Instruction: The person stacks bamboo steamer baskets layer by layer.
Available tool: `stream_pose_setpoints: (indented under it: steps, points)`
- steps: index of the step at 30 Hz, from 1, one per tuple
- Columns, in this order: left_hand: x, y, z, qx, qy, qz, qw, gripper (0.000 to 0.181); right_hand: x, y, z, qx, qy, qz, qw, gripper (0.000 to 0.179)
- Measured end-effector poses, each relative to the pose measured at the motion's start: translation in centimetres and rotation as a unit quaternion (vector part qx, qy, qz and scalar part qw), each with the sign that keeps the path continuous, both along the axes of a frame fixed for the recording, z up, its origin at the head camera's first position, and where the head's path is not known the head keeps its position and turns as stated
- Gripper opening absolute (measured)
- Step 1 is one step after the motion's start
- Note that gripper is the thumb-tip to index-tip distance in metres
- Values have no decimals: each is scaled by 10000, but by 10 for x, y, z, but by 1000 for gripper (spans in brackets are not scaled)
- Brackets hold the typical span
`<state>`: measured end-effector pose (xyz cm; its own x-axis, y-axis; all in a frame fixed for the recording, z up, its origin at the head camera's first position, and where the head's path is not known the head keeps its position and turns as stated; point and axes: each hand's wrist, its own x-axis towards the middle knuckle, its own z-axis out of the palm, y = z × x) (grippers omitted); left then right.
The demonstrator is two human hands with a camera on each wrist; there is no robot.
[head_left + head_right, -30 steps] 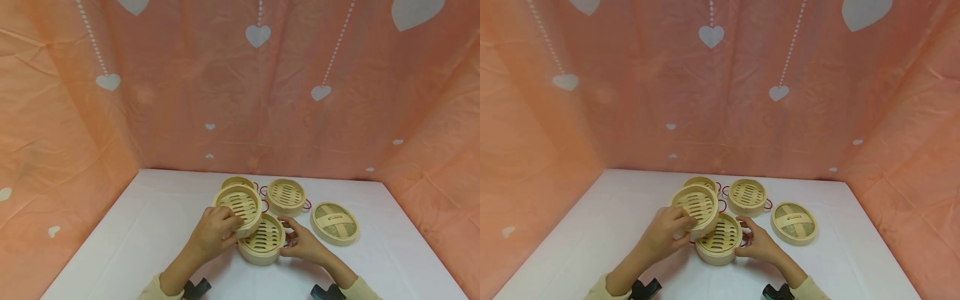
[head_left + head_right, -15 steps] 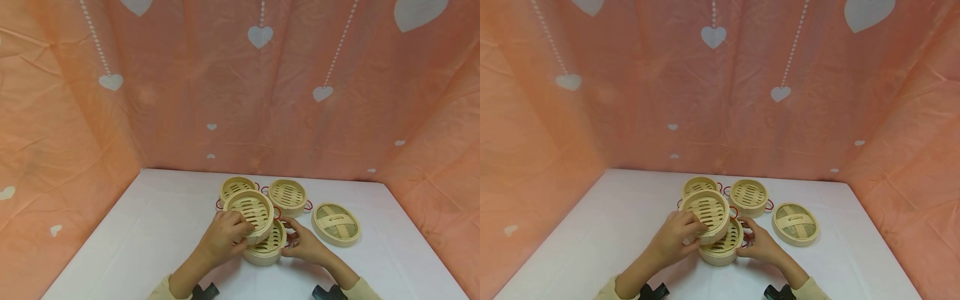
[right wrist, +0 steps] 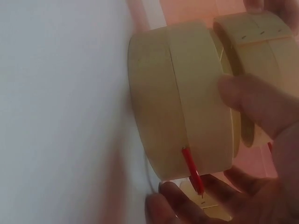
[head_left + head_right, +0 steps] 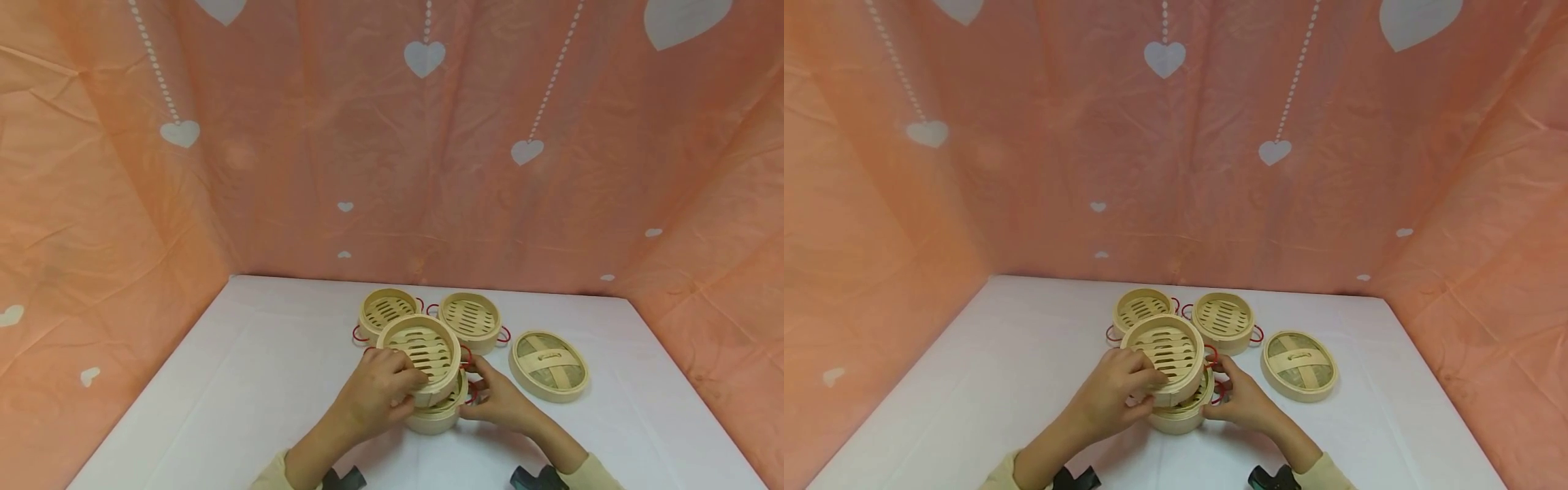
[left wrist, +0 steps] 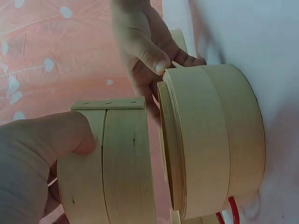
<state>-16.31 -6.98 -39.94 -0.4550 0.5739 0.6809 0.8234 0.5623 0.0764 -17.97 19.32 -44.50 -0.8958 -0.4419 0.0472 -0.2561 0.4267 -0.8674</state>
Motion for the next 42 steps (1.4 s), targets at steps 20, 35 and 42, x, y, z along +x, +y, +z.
stream_pose_setpoints:
  steps: [20,35,42]
  points:
    - [2,8,-7,-78,52,-87,9999,32,1,2,0,-200,-345,60,9992,91]
    - [4,11,-9,-155,-59,-84,9998,32,-2,3,0,-72,-360,-4,9993,90]
    - [5,12,-10,-150,-29,-88,9998,32,-4,4,-1,-83,-328,21,9994,90]
